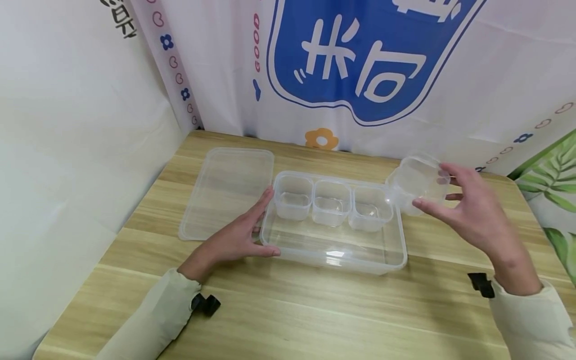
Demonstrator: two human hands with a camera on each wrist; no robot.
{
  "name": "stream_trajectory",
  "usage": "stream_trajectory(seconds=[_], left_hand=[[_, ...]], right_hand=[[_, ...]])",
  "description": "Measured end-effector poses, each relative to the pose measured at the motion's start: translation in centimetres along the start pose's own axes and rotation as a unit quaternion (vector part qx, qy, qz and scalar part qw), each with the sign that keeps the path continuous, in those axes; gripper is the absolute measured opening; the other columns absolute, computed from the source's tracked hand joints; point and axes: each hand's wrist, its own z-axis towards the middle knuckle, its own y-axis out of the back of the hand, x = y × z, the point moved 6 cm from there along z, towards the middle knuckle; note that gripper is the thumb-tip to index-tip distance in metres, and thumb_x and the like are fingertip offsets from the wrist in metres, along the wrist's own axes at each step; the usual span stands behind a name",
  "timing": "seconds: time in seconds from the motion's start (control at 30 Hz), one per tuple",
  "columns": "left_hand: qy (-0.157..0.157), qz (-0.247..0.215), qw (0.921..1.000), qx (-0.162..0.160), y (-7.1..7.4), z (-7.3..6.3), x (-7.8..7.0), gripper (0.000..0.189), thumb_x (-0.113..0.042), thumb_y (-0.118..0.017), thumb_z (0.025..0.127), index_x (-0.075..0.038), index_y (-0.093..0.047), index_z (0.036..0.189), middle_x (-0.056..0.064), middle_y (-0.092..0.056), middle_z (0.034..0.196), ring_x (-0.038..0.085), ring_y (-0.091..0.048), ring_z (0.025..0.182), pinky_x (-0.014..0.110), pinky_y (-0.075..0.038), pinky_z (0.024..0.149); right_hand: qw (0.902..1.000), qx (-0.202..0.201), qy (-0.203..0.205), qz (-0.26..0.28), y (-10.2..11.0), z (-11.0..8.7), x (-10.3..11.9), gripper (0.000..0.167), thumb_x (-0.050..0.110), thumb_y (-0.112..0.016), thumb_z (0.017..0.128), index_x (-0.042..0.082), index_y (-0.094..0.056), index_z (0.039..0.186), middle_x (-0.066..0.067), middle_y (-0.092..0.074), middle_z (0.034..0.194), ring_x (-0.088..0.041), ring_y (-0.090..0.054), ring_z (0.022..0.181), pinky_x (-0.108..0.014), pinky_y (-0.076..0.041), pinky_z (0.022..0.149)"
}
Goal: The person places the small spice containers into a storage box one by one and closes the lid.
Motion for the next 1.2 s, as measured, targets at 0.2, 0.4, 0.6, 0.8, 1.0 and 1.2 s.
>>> stream_trajectory(seconds=[0.2,0.4,0.6,0.8,1.0,1.2], left_hand=[[-0.002,-0.002,1.0,0.002,0.0,0.0,-0.1,0.132,-0.058,-0.086,0.078,-0.031,0.009,0.165,-0.004,0.009,0.172,0.022,-0.008,0.154,0.05,-0.02,0.121],[-0.003,-0.002,1.0,0.0,0.0,0.0,0.0,0.133,-0.056,-0.088,0.077,-0.031,0.009,0.165,-0.001,0.008,0.172,0.022,-0.007,0.154,0.051,-0.021,0.121],[-0.002,-0.002,1.0,0.0,0.0,0.0,0.0,0.133,-0.056,-0.088,0.077,-0.029,0.008,0.166,0.002,0.007,0.172,0.023,-0.009,0.154,0.051,-0.022,0.12],[0.001,-0.004,1.0,-0.001,0.0,0.0,-0.1,0.133,-0.056,-0.088,0.077,-0.03,0.007,0.166,-0.002,0.006,0.172,0.024,-0.012,0.154,0.051,-0.027,0.118],[-0.005,-0.004,1.0,-0.005,-0.1,0.1,-0.1,0.133,-0.057,-0.088,0.077,-0.03,0.007,0.166,-0.004,0.007,0.172,0.024,-0.012,0.154,0.05,-0.027,0.118],[-0.009,-0.025,0.9996,-0.009,-0.2,0.1,0.2,0.132,-0.054,-0.089,0.077,-0.031,0.006,0.166,-0.007,0.008,0.171,0.022,-0.014,0.153,0.046,-0.039,0.112]], right_hand=[[0.9992,0.018,0.033,-0.012,-1.9,0.1,2.6,0.09,0.026,-0.091,0.082,-0.002,-0.042,0.152,-0.024,-0.051,0.135,-0.042,-0.052,0.117,-0.019,-0.054,0.085],[0.9978,0.041,0.052,-0.008,-4.2,0.4,4.6,0.091,0.034,-0.091,0.081,0.001,-0.044,0.151,-0.022,-0.049,0.138,-0.041,-0.057,0.11,-0.058,-0.054,0.086],[0.9958,0.057,0.072,-0.009,-6.3,0.7,6.3,0.087,0.043,-0.088,0.082,0.005,-0.047,0.149,-0.016,-0.053,0.131,-0.036,-0.06,0.102,-0.054,-0.055,0.084],[0.9934,0.078,0.081,-0.023,-8.6,0.8,7.9,0.091,0.055,-0.083,0.083,0.006,-0.047,0.15,-0.013,-0.052,0.134,-0.035,-0.061,0.101,-0.051,-0.056,0.083],[0.9914,0.092,0.089,-0.027,-10.3,0.8,9.0,0.094,0.062,-0.08,0.082,0.006,-0.047,0.15,-0.01,-0.051,0.136,-0.03,-0.061,0.102,-0.048,-0.056,0.083],[0.9882,0.09,0.121,-0.024,-11.5,0.7,10.4,0.093,0.06,-0.082,0.081,0.006,-0.048,0.149,-0.009,-0.053,0.134,-0.026,-0.061,0.1,-0.045,-0.055,0.083]])
